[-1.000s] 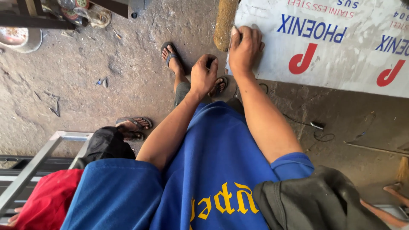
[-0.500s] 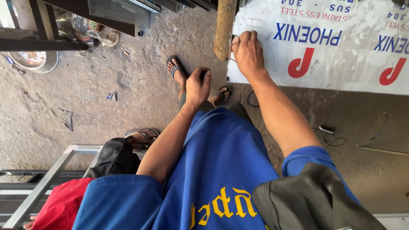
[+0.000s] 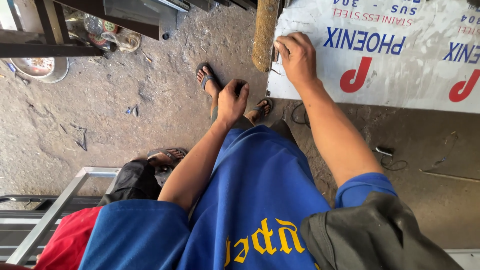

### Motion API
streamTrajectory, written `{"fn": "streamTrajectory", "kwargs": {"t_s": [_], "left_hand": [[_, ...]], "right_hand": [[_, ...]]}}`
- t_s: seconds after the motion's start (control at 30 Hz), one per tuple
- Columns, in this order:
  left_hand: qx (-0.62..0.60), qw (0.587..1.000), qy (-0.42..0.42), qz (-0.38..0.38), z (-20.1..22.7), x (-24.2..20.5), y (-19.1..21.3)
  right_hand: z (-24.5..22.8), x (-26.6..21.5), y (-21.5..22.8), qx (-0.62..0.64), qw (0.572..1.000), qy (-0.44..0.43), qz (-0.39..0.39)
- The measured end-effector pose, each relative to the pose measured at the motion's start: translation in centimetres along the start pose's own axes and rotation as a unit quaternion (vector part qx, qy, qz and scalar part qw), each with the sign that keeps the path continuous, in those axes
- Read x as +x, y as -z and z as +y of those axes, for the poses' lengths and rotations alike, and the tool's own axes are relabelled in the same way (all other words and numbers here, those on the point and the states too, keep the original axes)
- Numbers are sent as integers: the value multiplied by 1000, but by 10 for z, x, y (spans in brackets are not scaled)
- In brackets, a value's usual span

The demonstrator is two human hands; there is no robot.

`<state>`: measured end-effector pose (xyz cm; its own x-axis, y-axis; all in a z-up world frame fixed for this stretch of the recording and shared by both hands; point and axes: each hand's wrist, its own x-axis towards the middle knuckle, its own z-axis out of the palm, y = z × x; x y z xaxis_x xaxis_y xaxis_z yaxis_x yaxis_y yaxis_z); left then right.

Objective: Peeling off the protective plastic film from a stainless steel sheet using hands and a small metal scrap.

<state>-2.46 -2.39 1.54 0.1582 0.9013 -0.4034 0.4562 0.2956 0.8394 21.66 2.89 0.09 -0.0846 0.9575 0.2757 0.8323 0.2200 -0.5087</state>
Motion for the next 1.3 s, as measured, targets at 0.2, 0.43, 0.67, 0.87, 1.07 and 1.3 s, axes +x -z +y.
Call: {"fn": "streamTrajectory", "kwargs": {"t_s": [0.2,0.43,0.67,0.87,1.07,1.3], "left_hand": [[10,1000,-1,-6,1,14,-4],[-3,1000,13,-3,-2,9,-9],[-10,1000,11,0,-7,0,-9],[-33,998,44,0,-14,-4,-14],[-24,999,37,0,-11,2,-18],[-22,999,33,8,2,6,-8]], "right_hand": [[8,9,2,-11,999,42,-16],[-1,12,7,26,998,52,-2],[4,10,1,11,1000,-3,15],[-1,16,12,72,995,-47,-45],[0,14,2,27,999,-18,-3],[5,11,-5,15,1000,-3,13]]}}
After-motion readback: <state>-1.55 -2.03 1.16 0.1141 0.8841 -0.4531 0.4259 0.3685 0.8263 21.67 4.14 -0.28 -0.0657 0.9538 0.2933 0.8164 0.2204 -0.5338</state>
